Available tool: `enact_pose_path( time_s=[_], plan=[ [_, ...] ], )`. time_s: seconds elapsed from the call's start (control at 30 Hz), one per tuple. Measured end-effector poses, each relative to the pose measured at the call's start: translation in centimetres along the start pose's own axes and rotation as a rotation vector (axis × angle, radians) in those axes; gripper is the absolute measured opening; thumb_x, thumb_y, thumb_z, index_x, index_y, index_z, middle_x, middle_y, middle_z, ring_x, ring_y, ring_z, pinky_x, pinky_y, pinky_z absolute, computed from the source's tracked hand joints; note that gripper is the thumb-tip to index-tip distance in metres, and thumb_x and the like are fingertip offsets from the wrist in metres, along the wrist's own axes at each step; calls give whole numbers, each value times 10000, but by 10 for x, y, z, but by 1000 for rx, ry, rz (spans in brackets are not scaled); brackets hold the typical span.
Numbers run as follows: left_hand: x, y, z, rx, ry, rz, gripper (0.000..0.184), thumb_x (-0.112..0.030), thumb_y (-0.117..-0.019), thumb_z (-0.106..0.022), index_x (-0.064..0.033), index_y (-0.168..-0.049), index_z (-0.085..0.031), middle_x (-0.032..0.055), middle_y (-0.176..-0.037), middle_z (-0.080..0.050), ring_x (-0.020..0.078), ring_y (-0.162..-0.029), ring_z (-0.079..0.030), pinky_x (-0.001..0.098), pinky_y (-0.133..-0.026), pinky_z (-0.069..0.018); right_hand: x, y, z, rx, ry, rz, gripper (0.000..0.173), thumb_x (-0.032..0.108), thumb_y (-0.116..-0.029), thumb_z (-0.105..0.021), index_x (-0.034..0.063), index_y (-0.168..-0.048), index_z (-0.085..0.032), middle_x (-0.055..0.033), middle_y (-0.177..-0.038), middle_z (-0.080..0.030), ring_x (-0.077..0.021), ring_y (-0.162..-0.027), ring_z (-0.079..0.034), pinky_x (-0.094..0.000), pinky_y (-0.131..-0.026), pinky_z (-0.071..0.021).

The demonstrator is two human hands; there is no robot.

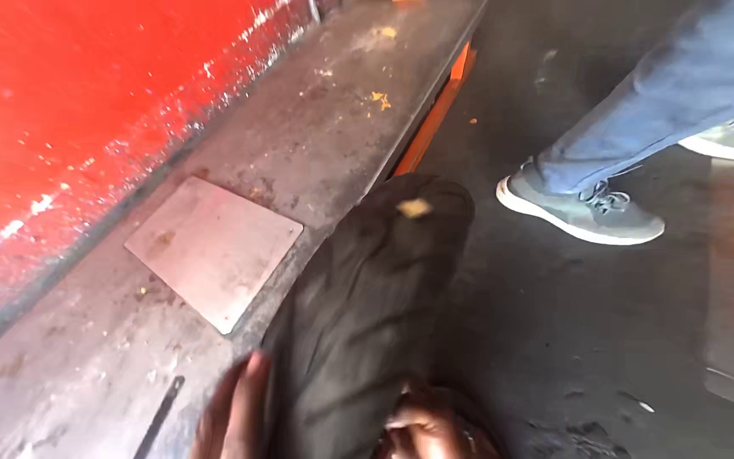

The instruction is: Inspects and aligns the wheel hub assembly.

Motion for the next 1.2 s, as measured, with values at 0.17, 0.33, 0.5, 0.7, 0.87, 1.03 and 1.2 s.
enact_pose_path(
  time_s=[0.17,0.33,0.5,0.7,0.87,1.03,1.2],
  plan=[
    [-21,-67,-4,101,-197,-72,954,-702,-711,-740,-158,-1476,-571,237,-1253,-665,355,-988,-691,524,-719,-556,-12,-52,82,375,1826,-16,729,110,-850,-727,44,-1524,-459,-284,-1183,-689,-463,-1102,-669,-630,-934,-505],
    [-15,-67,-2,121,-178,-40,955,-690,-719,-748,-135,-1476,-568,254,-1276,-651,363,-1011,-690,514,-732,-565,-39,-15,44,137,1276,-265,862,145,-867,-735,-18,-1580,-277,-251,-1269,-652,-320,-1036,-692,-488,-917,-550],
    [-9,-61,-2,134,-154,-26,972,-638,-747,-785,-38,-1472,-541,276,-1301,-627,336,-1103,-658,493,-888,-545,-35,-36,71,389,1496,-306,844,79,-921,-656,47,-1632,-202,-255,-1496,-504,-342,-1300,-574,-492,-1088,-449],
    [-5,-60,-2,153,-145,-10,1009,-638,-744,-791,4,-1474,-517,305,-1329,-598,342,-1152,-636,479,-944,-524,-48,-10,27,382,1125,-349,1038,70,-848,-711,-4,-1625,-27,-276,-1238,-607,-318,-1009,-672,-464,-881,-552],
    [-4,-54,-2,182,-132,2,1047,-654,-750,-790,16,-1493,-482,327,-1378,-554,350,-1228,-598,473,-1013,-492,-26,-44,76,455,1770,-331,924,87,-880,-712,117,-1644,-193,-220,-1437,-559,-413,-1216,-600,-580,-1006,-466],
    [-8,-56,-4,198,-139,0,1047,-642,-756,-790,35,-1489,-474,342,-1367,-557,392,-1217,-601,514,-1008,-492,-41,-9,28,404,1178,-374,1050,74,-859,-722,8,-1632,-14,-296,-1417,-524,-324,-1026,-660,-482,-911,-531],
    [-12,-52,-4,206,-135,17,1060,-595,-741,-826,92,-1465,-467,364,-1353,-554,397,-1233,-590,488,-1044,-475,-27,-38,70,418,1761,-216,903,80,-868,-717,104,-1633,-237,-208,-1421,-586,-421,-1164,-631,-593,-941,-496]
  ],
)
Point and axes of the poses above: each hand's wrist, its own y-axis away from the middle knuckle, its own z-axis out of the back of the hand, x = y × z, the point moved 9 cm from there along -y, towards the middle knuckle
